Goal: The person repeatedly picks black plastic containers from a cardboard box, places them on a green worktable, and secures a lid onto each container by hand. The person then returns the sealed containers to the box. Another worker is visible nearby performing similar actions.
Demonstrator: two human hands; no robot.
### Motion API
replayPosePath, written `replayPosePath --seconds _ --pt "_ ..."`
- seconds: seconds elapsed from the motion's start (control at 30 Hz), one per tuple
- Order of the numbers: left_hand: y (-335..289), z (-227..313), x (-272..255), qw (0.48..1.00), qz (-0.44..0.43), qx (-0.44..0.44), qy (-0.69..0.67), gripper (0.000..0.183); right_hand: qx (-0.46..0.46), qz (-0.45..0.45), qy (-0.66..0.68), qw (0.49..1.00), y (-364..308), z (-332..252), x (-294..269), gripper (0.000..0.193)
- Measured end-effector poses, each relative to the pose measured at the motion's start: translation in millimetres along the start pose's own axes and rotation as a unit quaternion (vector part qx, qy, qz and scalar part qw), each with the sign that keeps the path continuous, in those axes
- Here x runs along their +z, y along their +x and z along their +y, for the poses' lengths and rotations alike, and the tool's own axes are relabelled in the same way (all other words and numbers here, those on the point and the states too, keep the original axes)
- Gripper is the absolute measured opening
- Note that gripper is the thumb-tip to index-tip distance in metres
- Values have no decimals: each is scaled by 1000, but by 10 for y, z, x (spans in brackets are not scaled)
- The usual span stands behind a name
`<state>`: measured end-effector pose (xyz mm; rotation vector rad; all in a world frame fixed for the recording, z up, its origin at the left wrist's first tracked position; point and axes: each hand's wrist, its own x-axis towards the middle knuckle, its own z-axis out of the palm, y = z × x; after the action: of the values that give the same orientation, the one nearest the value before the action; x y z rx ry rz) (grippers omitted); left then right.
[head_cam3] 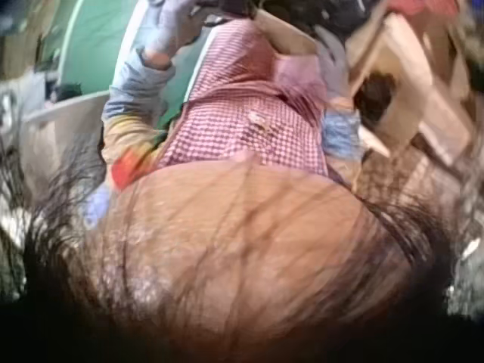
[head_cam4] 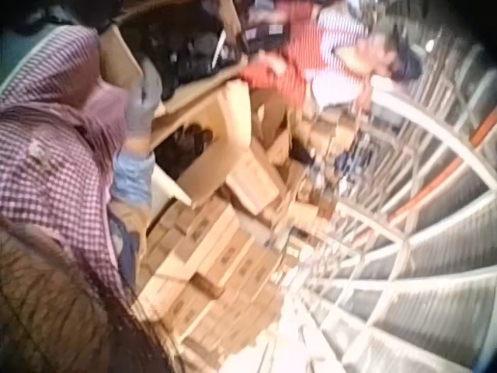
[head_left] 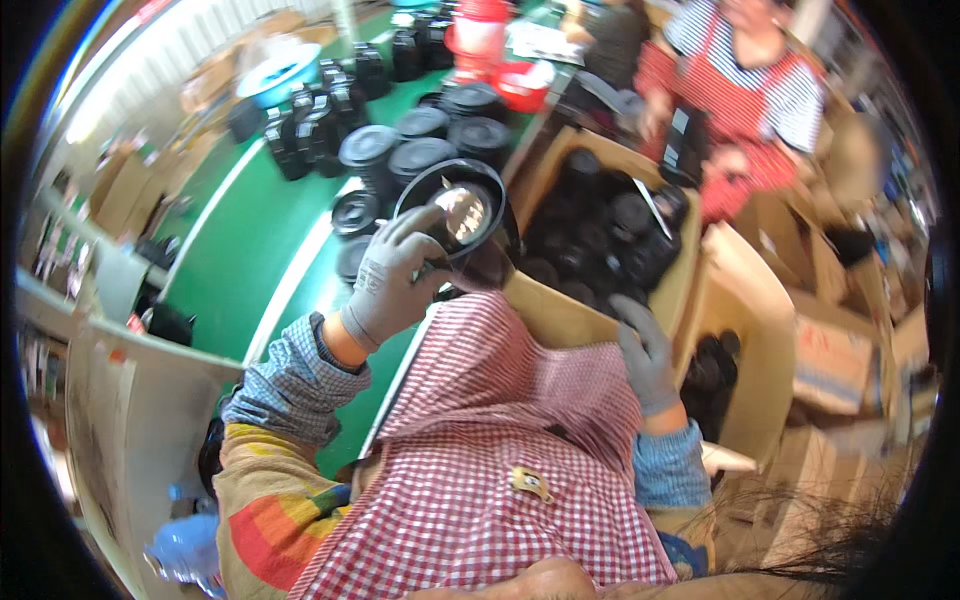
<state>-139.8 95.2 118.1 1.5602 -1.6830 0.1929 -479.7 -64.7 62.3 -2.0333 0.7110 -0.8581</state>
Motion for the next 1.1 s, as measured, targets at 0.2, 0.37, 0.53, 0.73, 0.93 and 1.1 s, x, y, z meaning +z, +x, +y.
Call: replayPosePath --seconds 0.2,0.37,0.53,0.73,0.93,1.1 --pt "-148 756 941 960 -238 104 -107 30 28 -58 69 995 -185 279 34 57" --pt "-491 1077 1186 885 -456 38 -85 27 180 -181 38 966 -727 680 163 63" --pt "-413 1050 1468 857 -507 53 -70 31 166 -235 -56 956 -665 874 4 58" --pt "106 918 1600 837 -532 52 -120 31 288 -13 -219 932 225 2284 -277 62" --pt "362 617 1619 823 -503 -13 -263 24 519 -140 -348 768 790 3340 -256 97" --pt "356 29 1582 821 -350 -153 -426 22 520 -154 -393 743 676 3785 -126 95"
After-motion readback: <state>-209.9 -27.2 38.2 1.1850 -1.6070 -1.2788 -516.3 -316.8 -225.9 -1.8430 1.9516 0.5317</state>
